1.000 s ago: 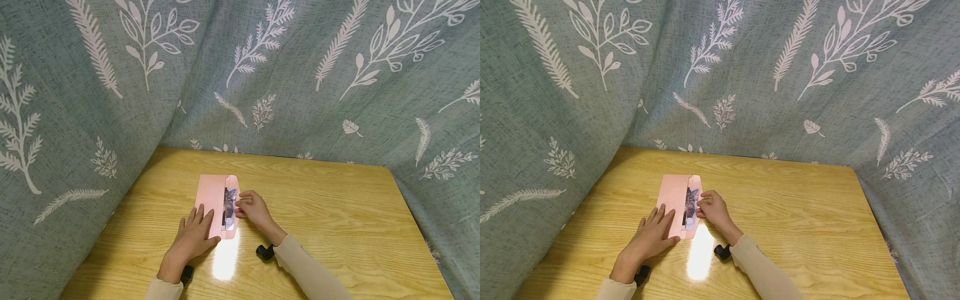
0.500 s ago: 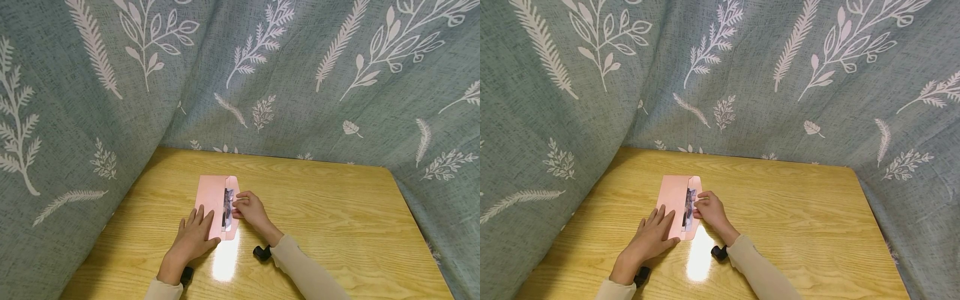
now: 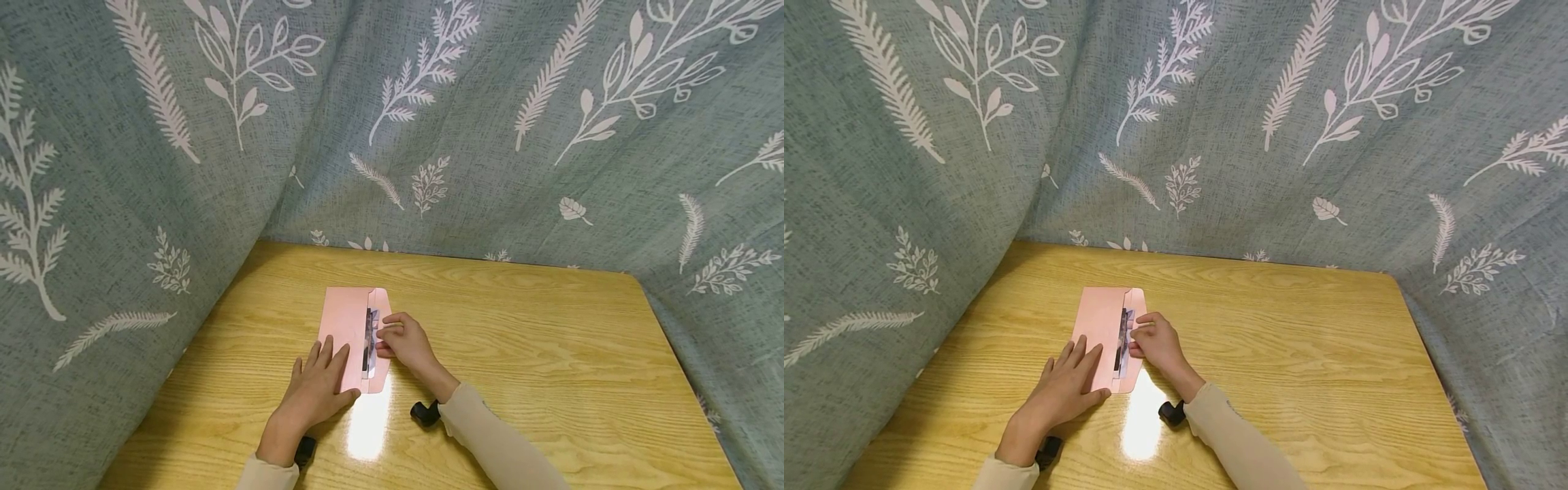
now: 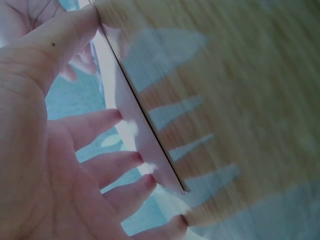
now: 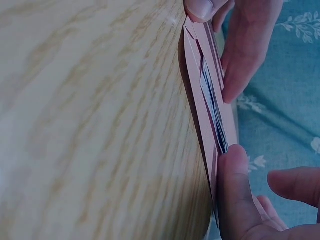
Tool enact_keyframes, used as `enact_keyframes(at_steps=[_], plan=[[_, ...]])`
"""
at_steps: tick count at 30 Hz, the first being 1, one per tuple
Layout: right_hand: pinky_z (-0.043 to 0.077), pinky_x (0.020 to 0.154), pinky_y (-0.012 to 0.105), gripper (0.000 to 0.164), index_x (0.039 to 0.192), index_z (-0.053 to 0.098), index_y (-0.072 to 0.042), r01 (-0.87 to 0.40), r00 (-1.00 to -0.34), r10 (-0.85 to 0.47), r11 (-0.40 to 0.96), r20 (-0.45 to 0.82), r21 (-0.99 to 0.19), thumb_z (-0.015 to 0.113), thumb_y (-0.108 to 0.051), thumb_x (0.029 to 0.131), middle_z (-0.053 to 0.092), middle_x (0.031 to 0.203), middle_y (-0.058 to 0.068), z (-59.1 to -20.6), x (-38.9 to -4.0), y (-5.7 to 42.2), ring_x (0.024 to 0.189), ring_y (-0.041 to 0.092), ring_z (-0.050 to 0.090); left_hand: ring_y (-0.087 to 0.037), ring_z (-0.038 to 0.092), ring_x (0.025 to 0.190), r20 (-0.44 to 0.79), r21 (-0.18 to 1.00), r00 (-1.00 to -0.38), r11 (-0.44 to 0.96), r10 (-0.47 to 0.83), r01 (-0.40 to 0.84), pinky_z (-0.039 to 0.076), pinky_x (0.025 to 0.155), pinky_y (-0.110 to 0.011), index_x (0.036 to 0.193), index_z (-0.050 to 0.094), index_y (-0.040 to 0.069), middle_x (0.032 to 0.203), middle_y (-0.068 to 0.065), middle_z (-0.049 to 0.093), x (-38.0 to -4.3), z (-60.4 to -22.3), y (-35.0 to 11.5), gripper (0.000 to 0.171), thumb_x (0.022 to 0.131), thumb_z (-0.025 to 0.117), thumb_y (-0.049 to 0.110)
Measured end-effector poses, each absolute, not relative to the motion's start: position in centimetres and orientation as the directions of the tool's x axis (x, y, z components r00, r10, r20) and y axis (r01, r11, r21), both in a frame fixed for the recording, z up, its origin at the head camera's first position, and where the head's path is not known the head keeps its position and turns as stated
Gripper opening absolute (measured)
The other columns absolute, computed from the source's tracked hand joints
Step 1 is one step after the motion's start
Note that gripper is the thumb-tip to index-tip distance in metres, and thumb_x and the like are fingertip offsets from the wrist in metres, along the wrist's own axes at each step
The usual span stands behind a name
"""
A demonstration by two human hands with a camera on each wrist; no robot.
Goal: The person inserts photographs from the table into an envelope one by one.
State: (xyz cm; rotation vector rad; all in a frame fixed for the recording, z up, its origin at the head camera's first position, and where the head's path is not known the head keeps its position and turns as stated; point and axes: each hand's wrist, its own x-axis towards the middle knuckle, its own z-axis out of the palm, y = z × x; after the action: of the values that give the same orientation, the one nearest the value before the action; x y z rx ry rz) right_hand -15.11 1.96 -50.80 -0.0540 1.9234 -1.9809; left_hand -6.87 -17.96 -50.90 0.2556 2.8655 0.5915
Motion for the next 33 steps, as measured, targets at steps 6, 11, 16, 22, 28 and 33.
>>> enact_keyframes(at_steps=[6, 11, 16, 22, 28, 33], plan=[[0.060, 0.076, 0.045, 0.032, 0.129, 0.048, 0.012, 0.233, -0.933, -0.282, 0.005, -0.225, -0.972, 0.054, 0.005, 0.099, 0.066, 0.109, 0.030, -52.2, -15.4, 1.7, 0.087, 0.042, 0.070, -0.046, 0.014, 0.147, -0.163, 0.403, -0.965, 0.907, 0.207, 0.126, 0.015, 0.109, -0.073, 0.155, 0.038, 0.009, 0.161, -0.026, 0.019, -6.8, -50.9, -17.9, 0.085, 0.088, 0.074, 0.047], [0.060, 0.072, 0.039, 0.031, 0.127, 0.051, 0.010, 0.241, -0.934, -0.272, 0.005, -0.233, -0.971, 0.056, 0.005, 0.097, 0.068, 0.105, 0.025, -52.3, -15.3, 1.5, 0.081, 0.032, 0.071, -0.047, 0.015, 0.147, -0.163, 0.403, -0.965, 0.907, 0.206, 0.126, 0.015, 0.109, -0.073, 0.155, 0.039, 0.009, 0.161, -0.026, 0.019, -6.7, -50.9, -17.9, 0.084, 0.088, 0.074, 0.047], [0.061, 0.071, 0.037, 0.030, 0.126, 0.051, 0.010, 0.241, -0.934, -0.270, 0.003, -0.233, -0.970, 0.057, 0.005, 0.097, 0.069, 0.104, 0.024, -52.2, -15.3, 1.4, 0.079, 0.029, 0.071, -0.046, 0.014, 0.148, -0.165, 0.407, -0.964, 0.905, 0.207, 0.125, 0.015, 0.109, -0.073, 0.155, 0.038, 0.010, 0.161, -0.025, 0.019, -6.7, -50.8, -17.9, 0.084, 0.088, 0.074, 0.046], [0.060, 0.072, 0.040, 0.031, 0.127, 0.051, 0.010, 0.245, -0.935, -0.267, -0.014, -0.233, -0.969, 0.057, 0.006, 0.097, 0.068, 0.106, 0.027, -52.1, -15.4, 1.2, 0.080, 0.031, 0.071, -0.046, 0.013, 0.148, -0.166, 0.406, -0.963, 0.905, 0.212, 0.129, 0.014, 0.110, -0.073, 0.156, 0.037, 0.010, 0.162, -0.025, 0.018, -6.7, -50.8, -17.9, 0.084, 0.089, 0.073, 0.047], [0.061, 0.071, 0.039, 0.030, 0.126, 0.051, 0.009, 0.242, -0.937, -0.262, -0.002, -0.233, -0.970, 0.058, 0.004, 0.097, 0.069, 0.103, 0.025, -52.1, -15.4, 0.9, 0.079, 0.030, 0.071, -0.046, 0.013, 0.148, -0.173, 0.405, -0.962, 0.906, 0.209, 0.124, 0.014, 0.110, -0.073, 0.155, 0.037, 0.010, 0.161, -0.025, 0.018, -6.8, -50.7, -17.9, 0.084, 0.089, 0.074, 0.046], [0.061, 0.070, 0.037, 0.030, 0.125, 0.052, 0.007, 0.249, -0.935, -0.258, 0.007, -0.243, -0.968, 0.059, 0.002, 0.097, 0.069, 0.102, 0.022, -52.0, -15.6, 0.8, 0.077, 0.027, 0.071, -0.046, 0.014, 0.148, -0.174, 0.399, -0.962, 0.908, 0.211, 0.127, 0.014, 0.110, -0.073, 0.155, 0.038, 0.010, 0.161, -0.025, 0.019, -6.9, -50.7, -17.9, 0.084, 0.088, 0.074, 0.047]])
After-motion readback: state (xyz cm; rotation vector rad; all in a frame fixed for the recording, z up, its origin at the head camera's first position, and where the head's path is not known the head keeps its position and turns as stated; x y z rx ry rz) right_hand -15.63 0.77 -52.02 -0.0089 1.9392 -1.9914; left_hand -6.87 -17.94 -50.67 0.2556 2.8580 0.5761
